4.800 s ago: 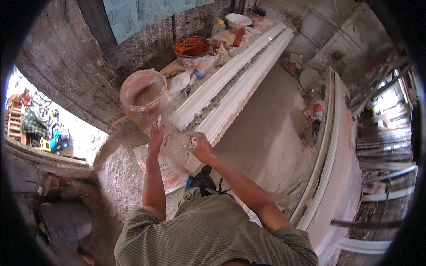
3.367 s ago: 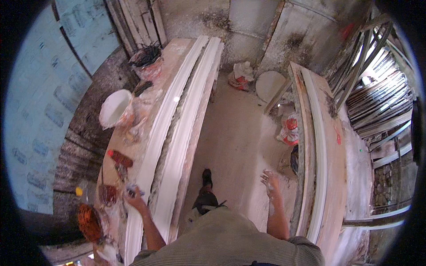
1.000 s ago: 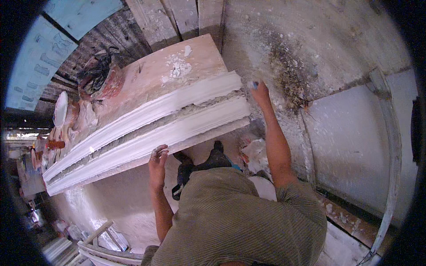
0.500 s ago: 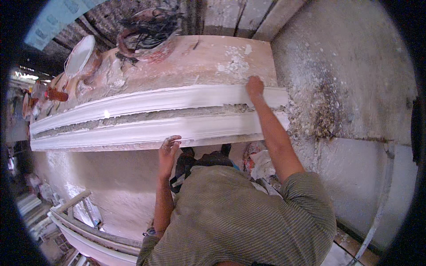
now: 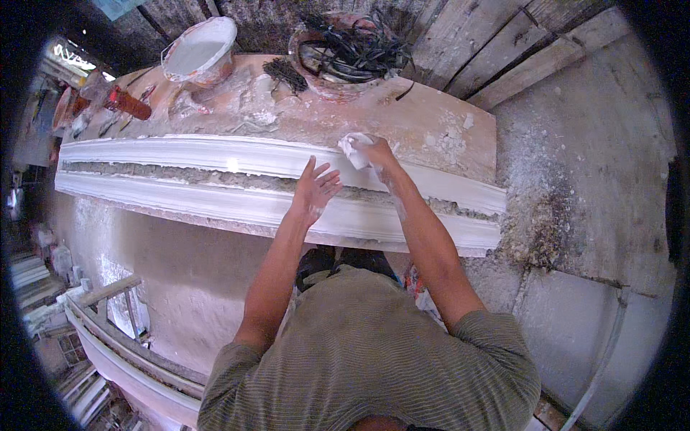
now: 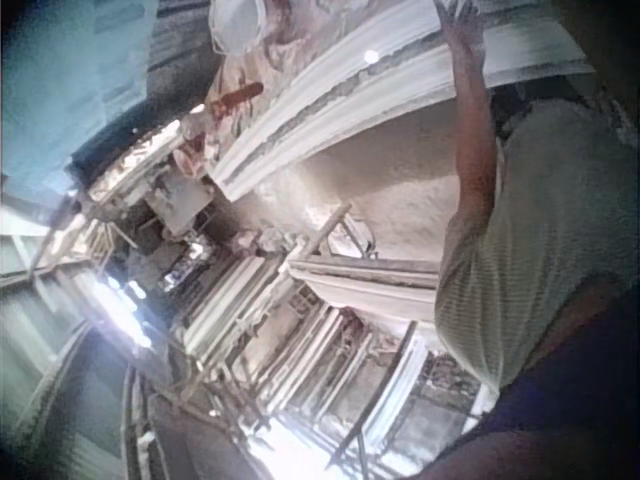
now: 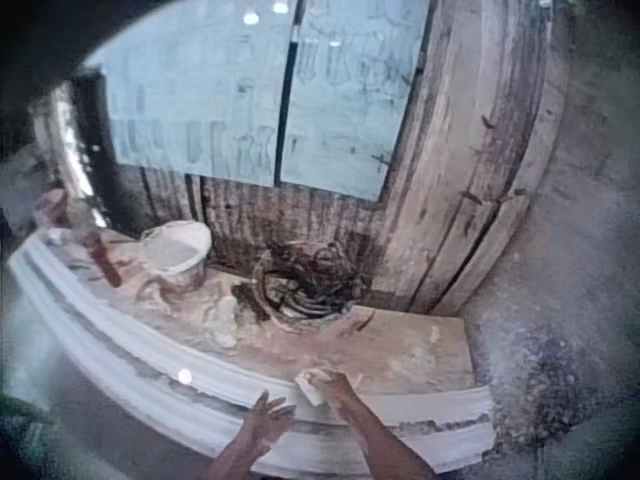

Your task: The person applies a white plaster-like substance to long, curved white moldings using a small blue tool. They repeatedly smooth and shape the material along the grooves of the moldings, occasionally picking up more material from a nearby container.

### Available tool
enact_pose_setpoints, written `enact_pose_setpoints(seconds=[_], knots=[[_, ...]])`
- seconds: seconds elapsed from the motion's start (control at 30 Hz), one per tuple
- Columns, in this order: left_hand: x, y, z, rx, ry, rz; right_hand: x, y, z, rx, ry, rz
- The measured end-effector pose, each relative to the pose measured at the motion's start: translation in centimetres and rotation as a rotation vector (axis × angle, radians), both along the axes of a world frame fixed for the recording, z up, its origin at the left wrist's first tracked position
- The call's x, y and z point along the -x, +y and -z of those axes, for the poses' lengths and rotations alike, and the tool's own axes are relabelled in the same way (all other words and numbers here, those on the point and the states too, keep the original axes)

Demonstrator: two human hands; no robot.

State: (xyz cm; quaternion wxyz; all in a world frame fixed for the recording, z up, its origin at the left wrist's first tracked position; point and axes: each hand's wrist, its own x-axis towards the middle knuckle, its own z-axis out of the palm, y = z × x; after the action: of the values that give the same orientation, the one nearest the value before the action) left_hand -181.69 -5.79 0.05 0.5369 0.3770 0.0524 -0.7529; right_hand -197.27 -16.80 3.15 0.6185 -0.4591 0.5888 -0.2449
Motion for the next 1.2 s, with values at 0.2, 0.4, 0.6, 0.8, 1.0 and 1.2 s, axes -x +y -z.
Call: enact_pose_setpoints(seconds=[0.2, 0.4, 0.6, 0.8, 1.0, 1.2], knots=[[1.4, -2.2, 1.2, 0.155, 0.233, 0.069, 0.7, 6.3, -0.2, 1.098, 0.400, -0.401], [3.7, -1.7, 1.6, 0.087, 0.085, 0.128, 7.0, 6.8, 0.3, 1.180, 0.451, -0.580], [2.8, -4.1, 0.1, 0.058, 0.096, -0.209, 26.3, 4.3, 7.9, 0.661, 0.746, 0.139], [1.7, -3.0, -0.4, -0.021, 0.069, -0.202, 50.5, 2.2, 11.2, 0.313, 1.376, 0.533], [3.9, -1.2, -0.1, -0.136, 0.061, -0.212, 52.5, -0.4, 11.2, 0.357, 1.480, 0.410], [3.1, 0.1, -1.6, -0.128, -0.019, -0.261, 52.2, -2.4, 14.1, 0.313, 1.710, 0.228]])
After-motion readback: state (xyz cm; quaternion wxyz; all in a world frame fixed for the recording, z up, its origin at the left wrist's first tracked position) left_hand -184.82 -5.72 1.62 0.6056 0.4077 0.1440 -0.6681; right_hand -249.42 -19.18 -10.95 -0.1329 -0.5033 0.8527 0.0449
